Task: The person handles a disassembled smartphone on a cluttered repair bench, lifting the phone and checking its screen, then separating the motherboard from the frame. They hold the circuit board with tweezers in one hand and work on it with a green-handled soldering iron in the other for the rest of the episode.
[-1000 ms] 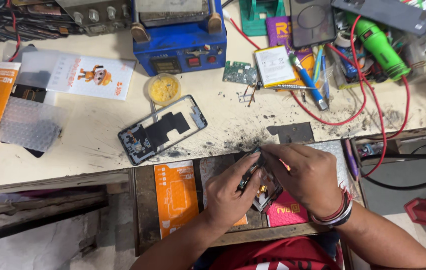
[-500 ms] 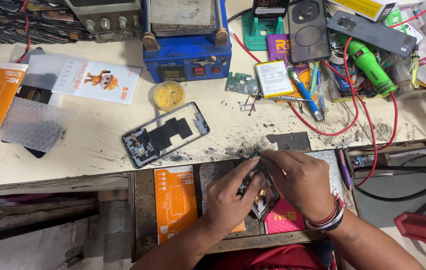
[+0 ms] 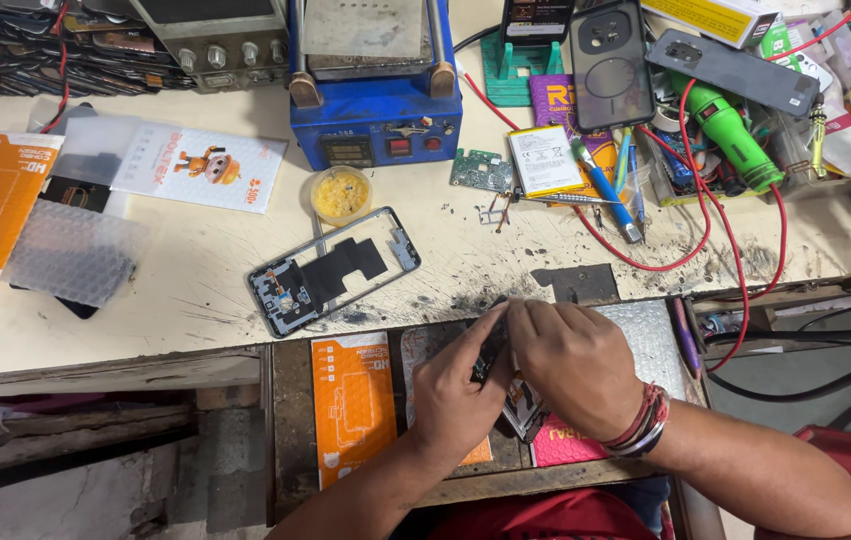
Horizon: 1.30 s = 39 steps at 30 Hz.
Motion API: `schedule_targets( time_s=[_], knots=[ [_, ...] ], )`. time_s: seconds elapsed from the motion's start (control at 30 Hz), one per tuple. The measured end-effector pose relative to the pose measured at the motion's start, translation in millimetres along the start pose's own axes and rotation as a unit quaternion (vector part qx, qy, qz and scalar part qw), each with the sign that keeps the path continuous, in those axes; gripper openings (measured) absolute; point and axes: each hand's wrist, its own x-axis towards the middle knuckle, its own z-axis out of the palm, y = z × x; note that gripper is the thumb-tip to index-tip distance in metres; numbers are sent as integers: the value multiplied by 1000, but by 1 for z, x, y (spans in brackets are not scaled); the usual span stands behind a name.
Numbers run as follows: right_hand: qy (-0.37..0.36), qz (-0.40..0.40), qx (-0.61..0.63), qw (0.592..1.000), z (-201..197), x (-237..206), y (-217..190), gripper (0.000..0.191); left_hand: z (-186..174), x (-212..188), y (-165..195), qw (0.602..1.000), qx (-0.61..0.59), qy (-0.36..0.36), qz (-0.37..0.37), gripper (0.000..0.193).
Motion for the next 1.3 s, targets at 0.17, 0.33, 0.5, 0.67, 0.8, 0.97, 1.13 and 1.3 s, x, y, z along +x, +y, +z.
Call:
schedule_targets(
  time_s=[0.17, 0.33, 0.5, 0.67, 0.8, 0.97, 1.13, 1.3],
  knots=[
    [-27, 5, -7, 1000, 1, 2, 0, 19, 0, 0, 1, 1000, -2, -4, -17, 52],
    [-28, 26, 6, 999, 5, 2, -1, 15, -1, 1, 2, 1000, -6, 2, 7, 54],
    [-43, 49, 25, 998, 5, 2, 0, 15, -2, 2, 5, 1000, -2, 3, 6, 54],
    [-38, 63, 40, 997, 3, 2, -1, 19, -2, 0, 5, 1000, 2, -3, 0, 57],
    [-41, 71, 62, 995, -1, 1, 0, 20, -1, -1, 3, 1000, 6, -1, 8, 59],
    [-43, 69, 69, 994, -4, 1, -1, 27, -1, -2, 3, 1000, 9, -3, 2, 58],
    [-37, 62, 50, 996, -2, 0, -2, 25, -1, -3, 2, 1000, 10, 2, 17, 59],
    [-36, 47, 9, 998, 1, -1, -5, 19, -1, -3, 1, 1000, 16, -5, 7, 60]
  ],
)
